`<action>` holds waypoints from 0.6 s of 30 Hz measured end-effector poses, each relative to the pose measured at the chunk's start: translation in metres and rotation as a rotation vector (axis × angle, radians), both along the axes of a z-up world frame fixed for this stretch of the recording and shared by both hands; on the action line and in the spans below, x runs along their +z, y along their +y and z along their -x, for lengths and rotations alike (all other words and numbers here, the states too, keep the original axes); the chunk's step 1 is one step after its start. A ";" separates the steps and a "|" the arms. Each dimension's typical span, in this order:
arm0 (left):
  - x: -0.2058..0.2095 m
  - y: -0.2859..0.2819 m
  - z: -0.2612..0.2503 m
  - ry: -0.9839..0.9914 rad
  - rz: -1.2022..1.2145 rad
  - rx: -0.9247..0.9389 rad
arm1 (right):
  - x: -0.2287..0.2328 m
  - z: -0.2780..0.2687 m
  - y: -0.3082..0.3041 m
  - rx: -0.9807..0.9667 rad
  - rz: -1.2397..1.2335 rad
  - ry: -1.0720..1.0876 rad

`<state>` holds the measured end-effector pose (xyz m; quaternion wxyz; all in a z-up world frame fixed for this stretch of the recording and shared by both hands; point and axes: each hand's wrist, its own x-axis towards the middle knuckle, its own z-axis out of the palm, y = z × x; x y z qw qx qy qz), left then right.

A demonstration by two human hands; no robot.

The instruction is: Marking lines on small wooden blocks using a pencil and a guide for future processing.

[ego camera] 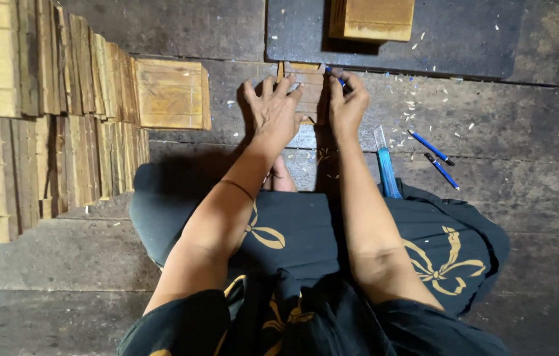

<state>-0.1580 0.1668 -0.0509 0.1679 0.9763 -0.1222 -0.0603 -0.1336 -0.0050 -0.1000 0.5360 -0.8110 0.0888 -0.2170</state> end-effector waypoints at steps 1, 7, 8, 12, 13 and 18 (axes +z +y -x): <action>-0.002 -0.001 0.002 0.006 0.003 0.000 | 0.005 0.008 -0.002 0.000 0.003 0.006; -0.010 -0.002 -0.002 -0.018 -0.012 0.005 | 0.022 0.084 -0.009 0.128 0.192 0.061; -0.012 -0.002 -0.001 -0.018 -0.014 0.005 | 0.028 0.101 -0.006 0.153 0.184 0.124; -0.023 -0.003 -0.003 -0.023 -0.035 0.001 | 0.039 0.126 0.004 0.112 0.057 0.223; -0.020 -0.003 -0.004 -0.026 -0.037 0.003 | 0.044 0.114 0.005 0.114 0.056 0.219; -0.008 -0.002 0.001 -0.022 -0.005 0.008 | 0.033 0.059 0.004 0.005 -0.278 0.016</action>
